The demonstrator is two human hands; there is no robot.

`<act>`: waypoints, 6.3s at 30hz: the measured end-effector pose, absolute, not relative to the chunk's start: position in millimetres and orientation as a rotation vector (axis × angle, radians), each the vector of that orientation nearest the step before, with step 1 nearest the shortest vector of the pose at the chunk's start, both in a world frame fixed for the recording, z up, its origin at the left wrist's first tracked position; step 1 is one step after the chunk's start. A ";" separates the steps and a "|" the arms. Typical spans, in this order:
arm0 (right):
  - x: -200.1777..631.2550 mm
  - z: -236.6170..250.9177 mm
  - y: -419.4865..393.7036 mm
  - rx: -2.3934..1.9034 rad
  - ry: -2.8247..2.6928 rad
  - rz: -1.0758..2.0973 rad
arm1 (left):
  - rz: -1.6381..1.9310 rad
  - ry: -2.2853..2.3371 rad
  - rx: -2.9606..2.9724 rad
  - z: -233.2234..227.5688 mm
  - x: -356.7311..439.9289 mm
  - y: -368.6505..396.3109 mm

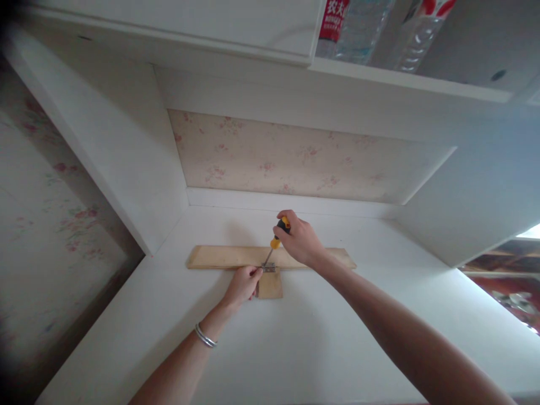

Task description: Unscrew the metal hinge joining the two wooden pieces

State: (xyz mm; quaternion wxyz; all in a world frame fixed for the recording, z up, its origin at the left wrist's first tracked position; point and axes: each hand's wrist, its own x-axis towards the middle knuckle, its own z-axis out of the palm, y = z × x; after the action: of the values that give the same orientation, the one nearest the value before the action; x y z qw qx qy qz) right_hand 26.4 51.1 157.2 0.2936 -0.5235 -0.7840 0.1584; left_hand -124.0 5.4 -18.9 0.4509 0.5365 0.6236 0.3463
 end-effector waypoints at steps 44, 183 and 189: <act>37.1 159.2 23.8 -1.400 -2.043 0.291 | 0.829 1.536 1.306 -10.2 -123.9 2.7; 38.1 154.3 10.6 -1.362 -2.087 0.211 | 0.882 1.507 1.205 1.0 -122.8 1.9; 37.7 154.6 10.9 -1.354 -2.111 0.214 | 0.892 1.510 1.189 1.8 -121.8 2.0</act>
State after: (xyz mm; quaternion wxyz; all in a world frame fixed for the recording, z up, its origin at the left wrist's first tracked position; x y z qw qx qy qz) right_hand 37.7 10.9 154.6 0.3072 -0.5117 -0.7982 0.0810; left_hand -121.8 2.0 1.8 0.4893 0.4894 0.6215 0.3671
